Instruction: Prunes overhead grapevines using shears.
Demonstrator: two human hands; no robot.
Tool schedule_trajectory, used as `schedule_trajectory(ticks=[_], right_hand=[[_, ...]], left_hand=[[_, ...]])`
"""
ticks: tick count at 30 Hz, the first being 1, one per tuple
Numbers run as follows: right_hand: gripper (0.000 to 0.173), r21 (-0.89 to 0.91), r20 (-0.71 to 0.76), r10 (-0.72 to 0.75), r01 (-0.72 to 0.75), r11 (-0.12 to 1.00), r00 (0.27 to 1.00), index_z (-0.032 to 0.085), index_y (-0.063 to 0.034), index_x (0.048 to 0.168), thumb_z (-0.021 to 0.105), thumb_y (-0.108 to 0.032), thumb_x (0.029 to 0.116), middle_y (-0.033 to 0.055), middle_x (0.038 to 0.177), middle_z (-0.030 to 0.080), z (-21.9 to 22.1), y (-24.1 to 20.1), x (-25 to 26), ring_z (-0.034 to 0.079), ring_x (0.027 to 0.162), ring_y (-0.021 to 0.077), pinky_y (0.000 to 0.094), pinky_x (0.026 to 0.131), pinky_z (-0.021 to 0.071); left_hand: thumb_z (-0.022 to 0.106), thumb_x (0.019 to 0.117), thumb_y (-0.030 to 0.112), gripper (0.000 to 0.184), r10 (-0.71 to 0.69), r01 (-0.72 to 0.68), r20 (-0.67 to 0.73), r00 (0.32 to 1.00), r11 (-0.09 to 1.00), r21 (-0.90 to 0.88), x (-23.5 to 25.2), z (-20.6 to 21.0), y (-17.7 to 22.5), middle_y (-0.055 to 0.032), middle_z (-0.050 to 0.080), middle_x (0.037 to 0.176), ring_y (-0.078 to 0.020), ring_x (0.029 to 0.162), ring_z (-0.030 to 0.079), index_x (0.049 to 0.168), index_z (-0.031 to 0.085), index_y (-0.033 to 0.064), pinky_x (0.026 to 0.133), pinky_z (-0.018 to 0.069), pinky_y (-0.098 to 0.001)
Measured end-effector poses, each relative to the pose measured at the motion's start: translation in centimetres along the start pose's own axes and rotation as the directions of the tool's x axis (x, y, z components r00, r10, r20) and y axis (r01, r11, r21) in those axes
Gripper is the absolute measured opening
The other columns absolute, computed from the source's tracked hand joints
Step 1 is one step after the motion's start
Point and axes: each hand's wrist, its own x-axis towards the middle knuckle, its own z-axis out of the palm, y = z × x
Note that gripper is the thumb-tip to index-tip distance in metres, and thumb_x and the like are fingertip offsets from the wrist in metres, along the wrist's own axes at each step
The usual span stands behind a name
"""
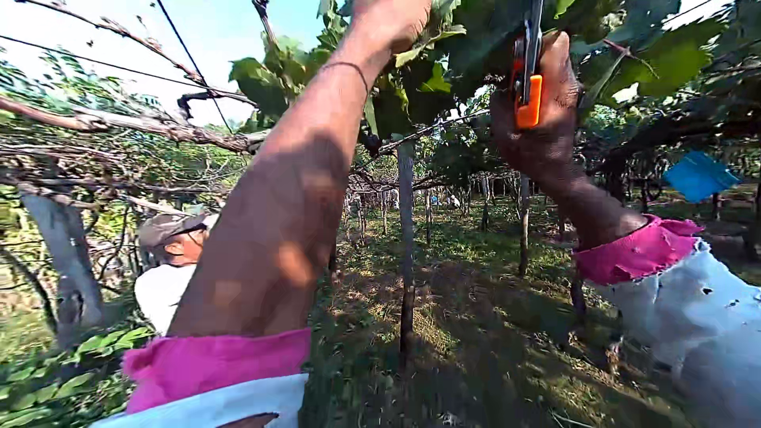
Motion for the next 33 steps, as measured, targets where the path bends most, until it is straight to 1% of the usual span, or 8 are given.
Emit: schedule_trajectory(ticks=[4,8,14,18,20,23,28,33], right_hand=[[0.045,-0.089,0.212,0.055,-0.036,0.995,0.976,0.054,0.0073,0.126,0.064,-0.011,0.0863,0.0210,0.106,0.067,-2.7,1.2,-0.7,0.068,0.092,0.0253,0.0424,0.080,0.0574],[0.049,-0.156,0.314,0.151,-0.106,0.982,0.937,0.055,0.0034,0.128,0.068,-0.017,0.0858,0.0191,0.100,0.068,-4.1,1.8,-0.6,0.069,0.085,0.0276,0.0476,0.076,0.0576],[0.053,-0.164,0.368,0.163,-0.108,0.980,0.916,0.054,0.0025,0.131,0.068,-0.019,0.0847,0.0193,0.105,0.068,-5.0,1.7,-0.4,0.069,0.089,0.0270,0.0475,0.079,0.0574],[0.048,-0.169,0.406,0.117,-0.052,0.984,0.906,0.055,0.0034,0.130,0.066,-0.015,0.0867,0.0197,0.105,0.068,-5.2,1.1,-0.1,0.069,0.088,0.0265,0.0452,0.078,0.0575],[0.050,-0.164,0.437,0.143,-0.077,0.983,0.888,0.055,0.0031,0.132,0.067,-0.013,0.0868,0.0200,0.109,0.068,-5.2,0.8,0.1,0.069,0.092,0.0257,0.0437,0.082,0.0578],[0.054,-0.172,0.418,0.189,-0.127,0.977,0.889,0.054,0.0030,0.136,0.069,-0.017,0.0877,0.0193,0.112,0.068,-5.2,1.1,-0.3,0.069,0.094,0.0229,0.0410,0.084,0.0577],[0.055,-0.132,0.370,0.151,-0.109,0.985,0.917,0.053,0.0038,0.136,0.068,-0.015,0.0861,0.0183,0.110,0.067,-5.7,1.0,-0.3,0.068,0.092,0.0199,0.0391,0.083,0.0578],[0.051,-0.208,0.305,0.194,-0.133,0.969,0.932,0.053,0.0049,0.133,0.067,-0.014,0.0879,0.0187,0.107,0.069,-4.1,0.3,-0.9,0.070,0.091,0.0249,0.0448,0.082,0.0585]], left_hand=[[0.037,0.1089,0.051,0.054,-0.337,0.353,0.153,0.929,0.681,-0.642,-4.1,2.9,-1.1,-0.0084,0.062,0.133,-0.0205,0.121,0.062,0.145,0.049,0.0131,0.098,0.0555,-0.0436],[0.049,0.1088,0.024,0.022,-0.252,0.313,0.221,0.942,0.424,-0.850,-6.4,5.4,-1.2,-0.0052,0.071,0.093,-0.0156,0.085,0.071,0.114,0.063,0.0076,0.074,0.0613,-0.0348],[0.053,0.1046,0.009,0.011,-0.271,0.255,0.055,0.961,0.794,-0.552,-7.2,6.8,-1.5,0.0000,0.058,0.086,-0.0051,0.076,0.056,0.104,0.062,0.0043,0.071,0.0503,-0.0238],[0.071,0.0926,0.016,0.040,-0.210,0.197,0.129,0.969,0.974,0.110,-5.8,6.9,-2.5,-0.0209,0.063,0.132,-0.0302,0.126,0.060,0.129,0.064,-0.0002,0.108,0.0464,-0.0472],[0.067,0.0939,0.019,0.044,-0.192,0.160,0.101,0.976,0.953,0.258,-6.1,7.2,-2.4,-0.0249,0.059,0.138,-0.0392,0.133,0.053,0.133,0.061,-0.0007,0.111,0.0421,-0.0560],[0.068,0.0944,0.024,0.062,-0.169,0.185,-0.142,0.975,0.977,0.108,-6.7,7.8,-1.4,-0.0192,0.058,0.143,-0.0346,0.134,0.055,0.150,0.048,0.0049,0.110,0.0449,-0.0513],[0.061,0.0961,0.027,0.058,0.094,-0.162,-0.404,0.910,0.977,-0.138,-5.0,8.8,-2.4,-0.0116,0.072,0.112,-0.0175,0.094,0.068,0.149,0.050,0.0069,0.087,0.0548,-0.0381],[0.046,0.1085,0.036,0.040,-0.058,0.016,-0.205,0.977,0.980,-0.199,-3.1,7.7,-1.4,-0.0097,0.066,0.133,-0.0200,0.125,0.061,0.132,0.065,0.0096,0.108,0.0464,-0.0441]])
